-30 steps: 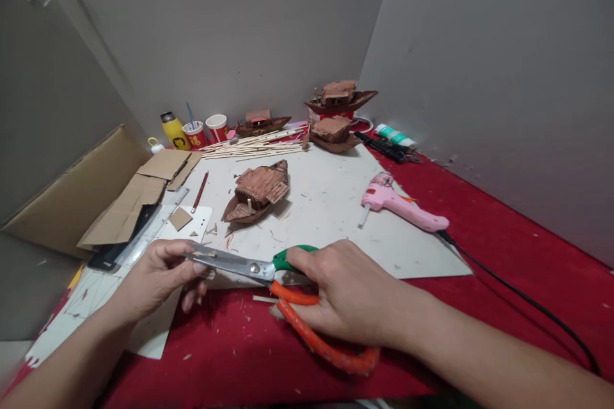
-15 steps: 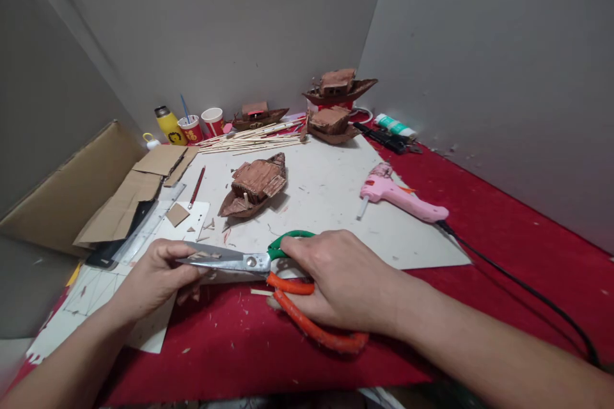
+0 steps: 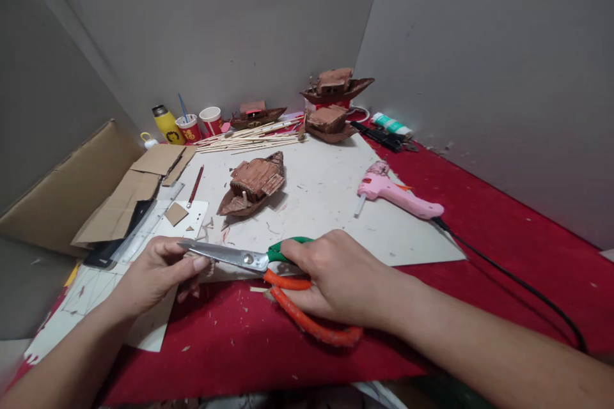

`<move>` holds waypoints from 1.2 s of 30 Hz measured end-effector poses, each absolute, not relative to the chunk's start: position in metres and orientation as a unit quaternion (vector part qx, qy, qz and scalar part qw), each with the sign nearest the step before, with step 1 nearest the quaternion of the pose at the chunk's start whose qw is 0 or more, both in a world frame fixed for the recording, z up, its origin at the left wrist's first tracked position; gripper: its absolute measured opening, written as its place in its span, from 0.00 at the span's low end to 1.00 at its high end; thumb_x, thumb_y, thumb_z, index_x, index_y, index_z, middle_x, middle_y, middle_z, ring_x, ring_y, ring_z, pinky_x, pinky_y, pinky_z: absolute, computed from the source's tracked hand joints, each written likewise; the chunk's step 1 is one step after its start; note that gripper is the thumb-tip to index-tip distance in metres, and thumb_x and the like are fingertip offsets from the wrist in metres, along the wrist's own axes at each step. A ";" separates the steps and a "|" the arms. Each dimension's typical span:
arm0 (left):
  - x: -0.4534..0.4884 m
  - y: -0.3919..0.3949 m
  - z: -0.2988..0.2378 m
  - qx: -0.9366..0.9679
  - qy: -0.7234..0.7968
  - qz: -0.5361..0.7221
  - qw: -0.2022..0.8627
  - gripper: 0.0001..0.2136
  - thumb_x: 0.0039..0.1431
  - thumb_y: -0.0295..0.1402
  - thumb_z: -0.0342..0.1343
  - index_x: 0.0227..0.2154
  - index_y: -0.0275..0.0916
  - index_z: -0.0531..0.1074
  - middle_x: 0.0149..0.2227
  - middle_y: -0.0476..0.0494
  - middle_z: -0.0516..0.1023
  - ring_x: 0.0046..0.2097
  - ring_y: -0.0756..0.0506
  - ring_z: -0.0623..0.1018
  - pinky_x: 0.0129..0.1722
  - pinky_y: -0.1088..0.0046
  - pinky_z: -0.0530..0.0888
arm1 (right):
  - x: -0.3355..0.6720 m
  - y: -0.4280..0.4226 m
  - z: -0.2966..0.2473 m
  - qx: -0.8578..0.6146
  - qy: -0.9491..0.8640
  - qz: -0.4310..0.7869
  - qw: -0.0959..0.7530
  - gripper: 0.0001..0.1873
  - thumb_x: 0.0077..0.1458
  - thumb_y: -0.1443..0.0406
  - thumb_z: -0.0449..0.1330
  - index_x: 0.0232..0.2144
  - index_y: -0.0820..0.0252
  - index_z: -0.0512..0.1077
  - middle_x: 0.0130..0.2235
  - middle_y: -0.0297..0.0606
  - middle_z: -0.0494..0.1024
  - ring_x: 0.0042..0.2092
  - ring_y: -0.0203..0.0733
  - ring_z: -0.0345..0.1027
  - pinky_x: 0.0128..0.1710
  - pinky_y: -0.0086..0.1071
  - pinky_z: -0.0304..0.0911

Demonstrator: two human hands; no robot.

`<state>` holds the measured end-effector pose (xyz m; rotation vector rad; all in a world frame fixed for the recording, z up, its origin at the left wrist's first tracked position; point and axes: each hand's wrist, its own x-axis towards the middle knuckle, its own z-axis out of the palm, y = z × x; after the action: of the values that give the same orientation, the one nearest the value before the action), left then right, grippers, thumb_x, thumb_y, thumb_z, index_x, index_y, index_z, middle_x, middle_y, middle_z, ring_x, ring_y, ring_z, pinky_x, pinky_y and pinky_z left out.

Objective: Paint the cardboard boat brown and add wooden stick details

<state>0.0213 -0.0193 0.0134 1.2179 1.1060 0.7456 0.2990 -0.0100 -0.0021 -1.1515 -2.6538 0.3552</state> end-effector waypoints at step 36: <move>0.026 -0.018 0.010 0.463 0.381 0.496 0.628 0.13 0.50 0.27 0.70 0.33 0.40 0.70 0.30 0.51 0.84 0.33 0.52 0.83 0.37 0.80 0.77 | 0.287 -0.009 -0.008 -0.420 -0.889 0.125 0.130 0.20 0.56 0.47 0.58 0.31 0.56 0.63 0.24 0.34 0.73 0.25 0.44 0.68 0.26 0.32 0.47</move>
<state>0.0261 -0.0177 0.0100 1.0616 0.8740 1.1378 0.2871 -0.0086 -0.0077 -1.2213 -2.5829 0.3632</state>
